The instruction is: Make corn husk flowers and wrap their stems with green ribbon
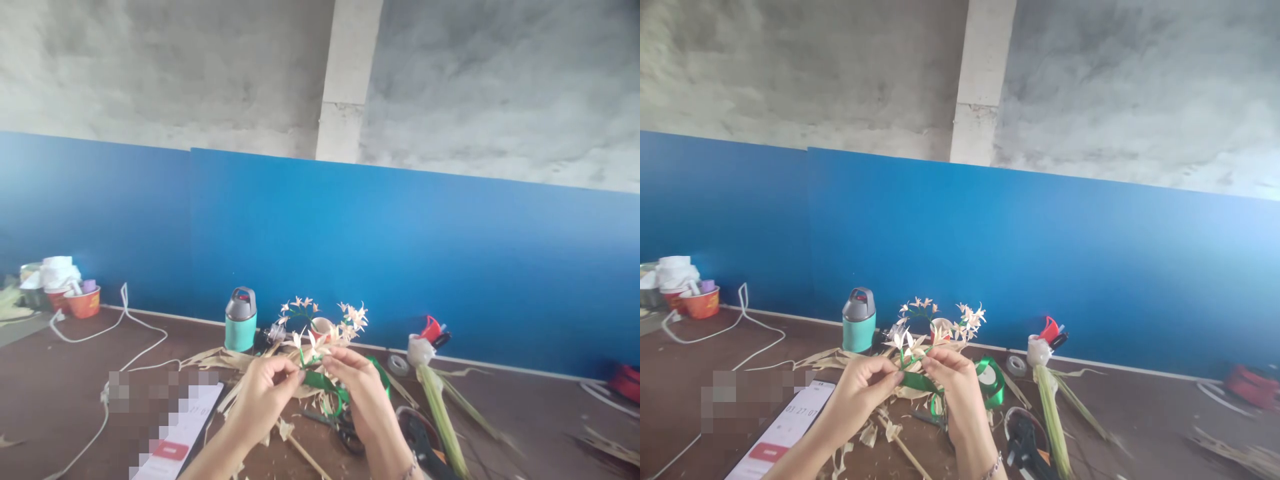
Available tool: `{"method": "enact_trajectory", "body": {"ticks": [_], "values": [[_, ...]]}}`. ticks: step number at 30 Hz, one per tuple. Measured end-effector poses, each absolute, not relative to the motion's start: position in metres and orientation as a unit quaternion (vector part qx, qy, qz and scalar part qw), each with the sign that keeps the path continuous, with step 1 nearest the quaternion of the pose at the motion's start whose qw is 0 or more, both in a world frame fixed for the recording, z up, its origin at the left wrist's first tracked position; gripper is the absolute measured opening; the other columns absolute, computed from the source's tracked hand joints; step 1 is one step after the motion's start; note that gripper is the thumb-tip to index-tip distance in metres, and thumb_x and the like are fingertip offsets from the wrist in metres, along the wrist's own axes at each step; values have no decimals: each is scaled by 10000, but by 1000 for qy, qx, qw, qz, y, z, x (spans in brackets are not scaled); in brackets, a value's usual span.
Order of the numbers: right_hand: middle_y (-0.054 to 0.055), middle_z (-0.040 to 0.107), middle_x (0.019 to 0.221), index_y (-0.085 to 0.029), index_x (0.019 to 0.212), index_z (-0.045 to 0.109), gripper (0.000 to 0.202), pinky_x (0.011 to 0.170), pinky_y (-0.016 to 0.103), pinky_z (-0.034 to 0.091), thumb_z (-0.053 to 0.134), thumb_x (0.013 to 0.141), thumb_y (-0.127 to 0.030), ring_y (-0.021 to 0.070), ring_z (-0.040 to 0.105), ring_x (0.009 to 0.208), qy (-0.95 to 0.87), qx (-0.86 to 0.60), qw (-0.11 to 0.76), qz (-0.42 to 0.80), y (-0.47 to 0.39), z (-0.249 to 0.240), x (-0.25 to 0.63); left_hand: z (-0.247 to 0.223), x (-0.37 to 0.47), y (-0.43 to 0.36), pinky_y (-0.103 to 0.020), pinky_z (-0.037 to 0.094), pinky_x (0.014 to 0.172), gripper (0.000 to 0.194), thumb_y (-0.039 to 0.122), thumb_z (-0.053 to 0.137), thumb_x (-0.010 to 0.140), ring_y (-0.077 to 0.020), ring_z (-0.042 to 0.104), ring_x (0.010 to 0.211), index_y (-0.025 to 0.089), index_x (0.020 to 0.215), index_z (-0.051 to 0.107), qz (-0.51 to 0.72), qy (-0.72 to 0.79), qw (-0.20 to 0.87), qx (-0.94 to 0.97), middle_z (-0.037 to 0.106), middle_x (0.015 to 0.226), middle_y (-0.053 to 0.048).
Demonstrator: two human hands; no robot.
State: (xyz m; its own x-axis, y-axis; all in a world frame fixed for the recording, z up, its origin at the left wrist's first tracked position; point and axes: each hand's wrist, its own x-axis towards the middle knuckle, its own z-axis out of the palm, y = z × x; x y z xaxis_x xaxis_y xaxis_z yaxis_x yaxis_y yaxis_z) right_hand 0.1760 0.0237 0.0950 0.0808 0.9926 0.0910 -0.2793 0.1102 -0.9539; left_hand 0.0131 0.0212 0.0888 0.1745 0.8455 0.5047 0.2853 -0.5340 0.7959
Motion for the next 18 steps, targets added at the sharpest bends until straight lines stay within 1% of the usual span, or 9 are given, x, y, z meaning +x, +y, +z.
{"method": "enact_trajectory", "body": {"ticks": [3,5,7,9,13,16,18], "values": [[34,704,652,-147,646,723,161,620,231,455,800,586,-275,142,598,605,-439,-406,621,506,23,97,174,89,16,20,-221,272,398,267,269,547,796,-97,361,401,202,542,594,505,407,358,671,447,431,50],[29,693,628,-144,636,722,158,592,231,454,796,581,-272,138,584,577,-443,-410,629,491,22,98,172,87,17,20,-219,208,384,253,299,569,781,-84,288,372,199,553,612,497,419,425,630,373,400,72],[28,683,607,-141,633,728,173,561,238,455,796,563,-285,143,578,556,-445,-416,638,471,22,99,170,86,17,21,-222,142,393,246,322,590,764,-70,205,365,187,562,626,483,423,491,589,297,387,94],[26,674,594,-142,619,729,188,546,249,461,796,546,-302,155,582,549,-448,-422,650,446,23,99,168,85,17,21,-228,97,415,246,336,605,747,-61,149,376,172,565,630,471,423,536,558,250,385,109],[35,671,591,-137,625,726,245,531,262,470,803,533,-351,176,598,553,-452,-440,650,424,26,95,167,86,18,22,-242,84,441,247,352,624,719,-57,140,389,154,571,635,467,433,552,538,257,389,110],[49,685,600,-130,681,729,299,533,257,466,799,555,-392,177,605,558,-470,-441,630,433,28,92,171,89,19,21,-252,88,453,254,363,633,708,-58,157,396,145,578,639,471,448,543,533,269,395,106],[52,699,640,-130,747,724,312,547,252,463,796,578,-382,173,609,578,-490,-445,611,434,29,91,175,89,19,21,-254,93,458,256,366,632,711,-59,164,402,145,583,638,479,456,528,533,275,399,104]]}}
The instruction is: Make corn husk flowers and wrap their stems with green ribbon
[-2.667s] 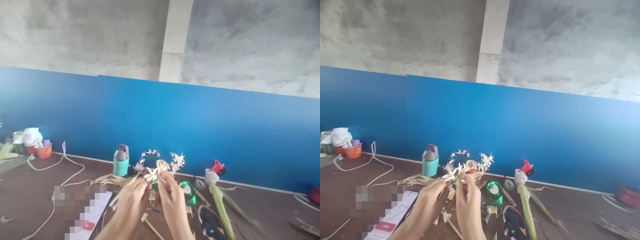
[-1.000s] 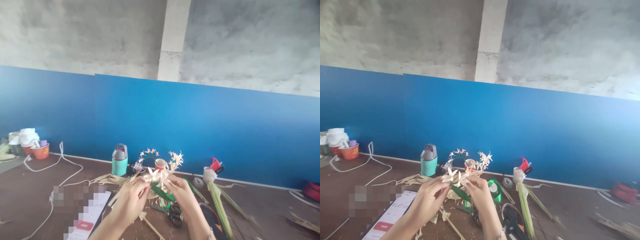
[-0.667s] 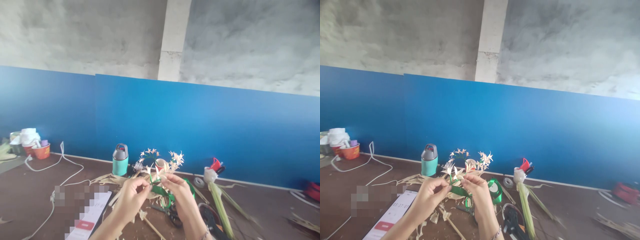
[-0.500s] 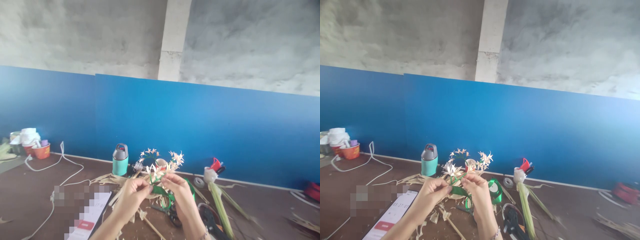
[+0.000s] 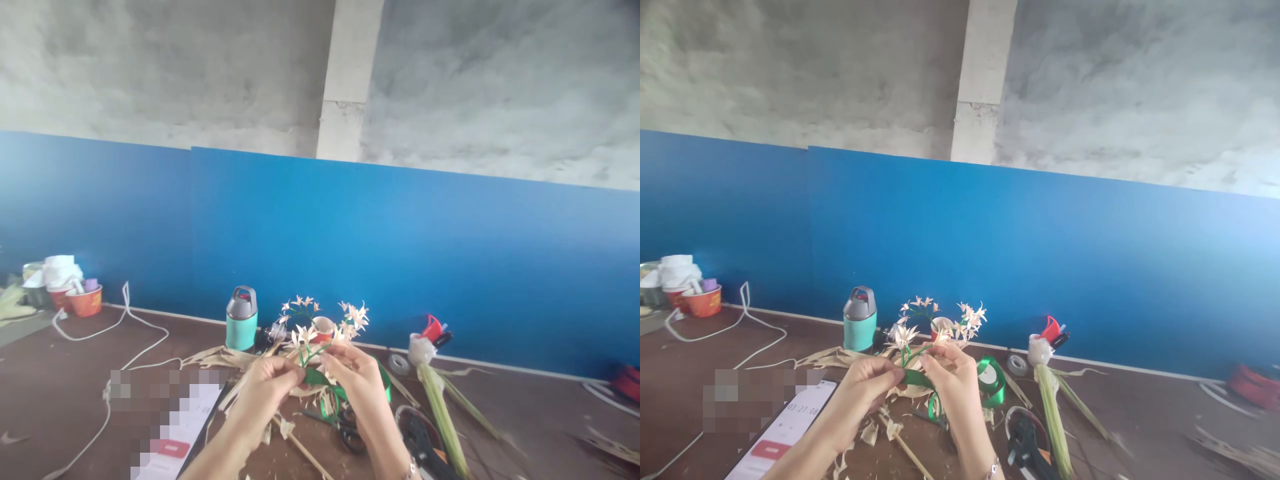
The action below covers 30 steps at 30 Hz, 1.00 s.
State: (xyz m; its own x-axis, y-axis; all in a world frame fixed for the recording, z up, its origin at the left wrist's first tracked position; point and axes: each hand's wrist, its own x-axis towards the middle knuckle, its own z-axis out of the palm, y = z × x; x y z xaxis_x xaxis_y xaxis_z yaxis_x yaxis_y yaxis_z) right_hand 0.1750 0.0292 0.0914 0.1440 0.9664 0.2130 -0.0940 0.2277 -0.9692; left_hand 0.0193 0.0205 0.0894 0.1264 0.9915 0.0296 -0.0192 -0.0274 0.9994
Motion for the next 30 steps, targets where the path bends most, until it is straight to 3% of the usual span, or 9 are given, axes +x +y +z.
{"method": "enact_trajectory", "body": {"ticks": [5,10,18,22,26,30], "values": [[49,709,759,-144,906,689,385,592,257,473,803,598,-344,167,625,626,-502,-419,602,458,31,93,183,90,18,21,-263,101,463,257,373,633,716,-65,178,397,155,582,628,486,453,523,534,285,384,101],[87,718,775,-135,909,708,485,654,323,496,815,541,-432,237,655,712,-465,-401,612,499,33,94,183,88,18,23,-273,80,464,239,366,661,700,-60,158,389,155,592,638,491,445,543,516,272,374,107],[92,710,830,-141,917,686,447,714,346,487,753,616,-465,248,645,778,-476,-396,618,485,27,99,179,83,18,24,-257,77,446,249,371,675,698,-54,147,387,150,586,647,502,423,565,499,264,375,107],[95,663,983,-192,1006,631,472,784,374,454,733,622,-445,263,594,913,-475,-471,684,292,27,98,181,82,18,27,-228,193,444,248,367,655,705,-69,286,404,149,588,656,528,458,467,541,406,421,62],[73,617,830,-208,720,661,180,753,378,417,617,755,-378,249,547,831,-551,-524,648,43,17,101,178,80,18,27,-230,264,450,247,351,607,743,-104,384,435,158,597,657,533,484,363,591,491,462,29],[60,620,731,-213,707,714,203,677,350,408,600,767,-371,226,538,707,-594,-541,594,46,13,99,168,75,24,23,-233,329,481,245,312,560,789,-130,467,477,170,605,640,535,485,280,632,559,512,12]]}}
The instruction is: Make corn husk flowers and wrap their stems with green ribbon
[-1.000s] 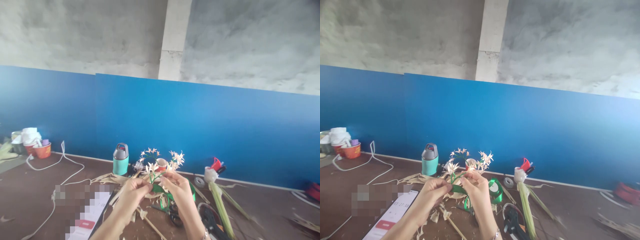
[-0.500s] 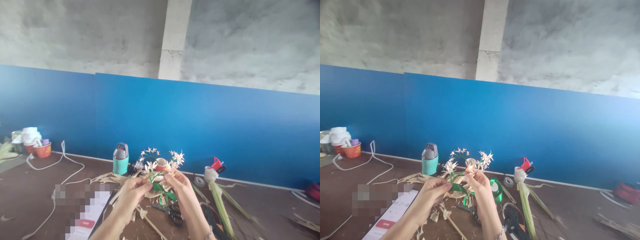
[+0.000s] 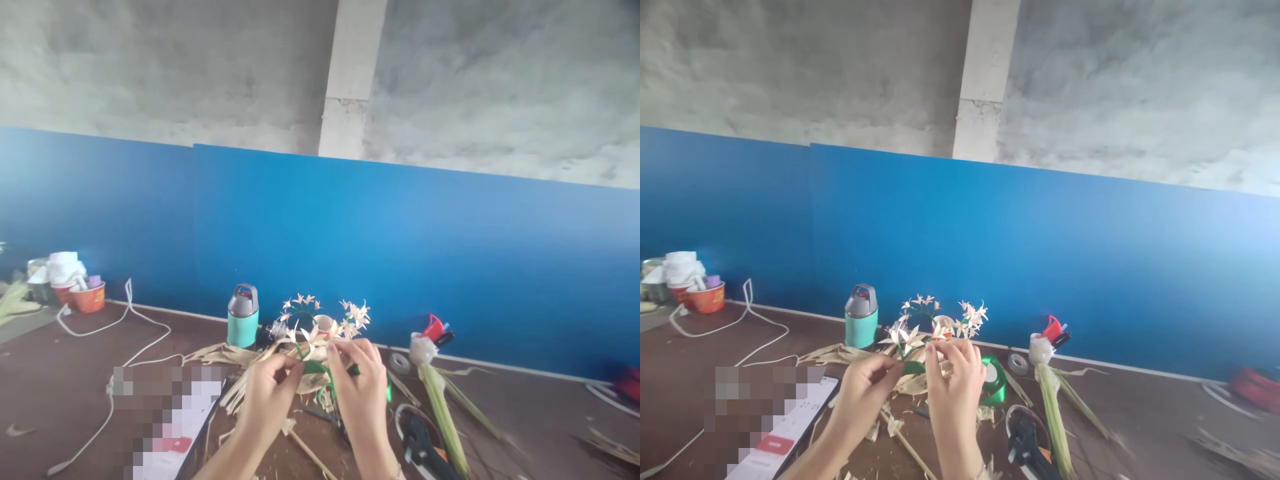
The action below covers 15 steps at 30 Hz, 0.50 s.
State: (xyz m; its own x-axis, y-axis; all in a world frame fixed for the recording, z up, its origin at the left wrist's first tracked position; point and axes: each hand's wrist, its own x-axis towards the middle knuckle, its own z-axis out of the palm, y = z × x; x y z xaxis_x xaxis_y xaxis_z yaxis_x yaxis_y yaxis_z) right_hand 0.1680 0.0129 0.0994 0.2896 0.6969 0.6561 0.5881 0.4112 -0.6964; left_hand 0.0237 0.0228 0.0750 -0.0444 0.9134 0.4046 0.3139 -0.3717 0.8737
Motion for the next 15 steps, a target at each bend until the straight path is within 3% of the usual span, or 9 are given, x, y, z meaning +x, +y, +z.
{"method": "enact_trajectory", "body": {"ticks": [4,9,15], "values": [[60,645,729,-182,722,722,206,583,299,414,637,709,-369,208,548,648,-523,-557,610,212,22,91,164,67,29,19,-237,376,540,221,270,522,818,-152,542,550,182,640,619,541,470,213,665,608,581,4],[59,683,714,-150,774,691,206,630,286,444,685,632,-299,221,603,705,-417,-460,646,444,29,85,162,65,31,17,-245,410,581,195,253,511,822,-178,596,618,184,694,640,540,458,212,674,661,656,-19],[24,646,651,-156,721,656,193,611,272,443,730,612,-297,183,573,634,-394,-434,674,451,27,85,158,73,34,16,-246,370,526,217,249,548,785,-173,532,549,180,609,656,528,459,298,649,625,561,-15]]}}
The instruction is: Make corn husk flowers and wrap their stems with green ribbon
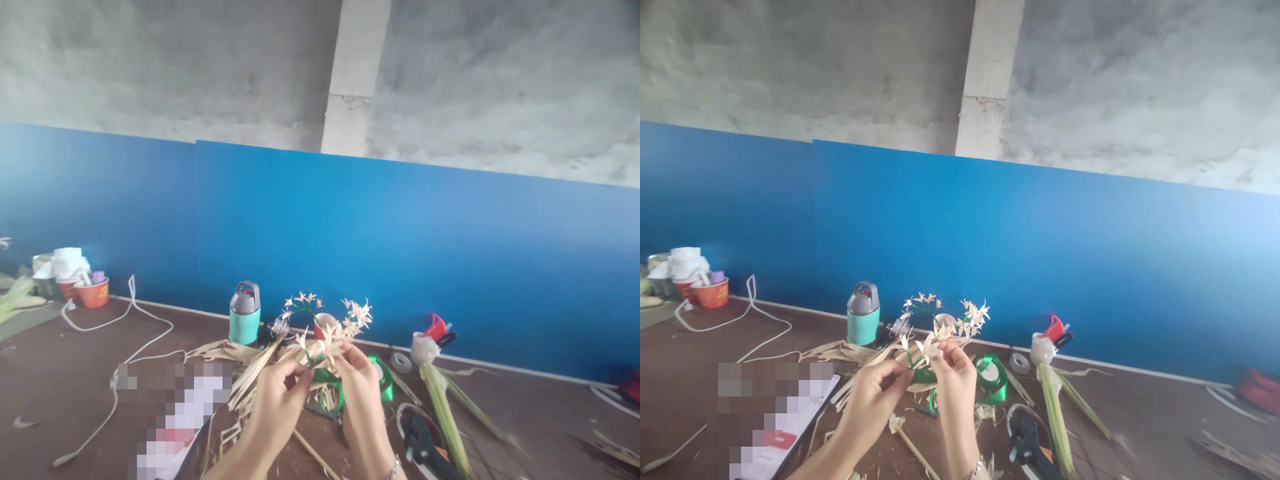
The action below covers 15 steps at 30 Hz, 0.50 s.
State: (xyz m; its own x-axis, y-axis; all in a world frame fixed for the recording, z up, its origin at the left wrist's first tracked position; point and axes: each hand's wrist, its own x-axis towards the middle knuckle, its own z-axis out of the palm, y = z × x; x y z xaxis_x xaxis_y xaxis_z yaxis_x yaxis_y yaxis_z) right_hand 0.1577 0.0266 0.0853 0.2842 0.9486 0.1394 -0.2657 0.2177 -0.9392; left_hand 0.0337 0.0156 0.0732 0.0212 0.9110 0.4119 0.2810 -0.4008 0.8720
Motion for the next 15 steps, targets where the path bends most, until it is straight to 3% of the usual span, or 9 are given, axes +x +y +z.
{"method": "enact_trajectory", "body": {"ticks": [8,15], "values": [[48,656,651,-165,696,642,134,546,282,419,665,682,-296,186,541,590,-450,-520,666,291,22,84,152,78,35,16,-240,305,476,220,282,598,708,-138,442,477,163,527,634,512,489,389,589,559,490,2],[75,658,801,-177,780,653,180,613,305,446,593,762,-346,214,573,693,-510,-531,640,217,24,81,155,82,31,18,-234,239,463,247,357,635,671,-108,373,449,151,535,640,498,489,474,537,487,469,26]]}}
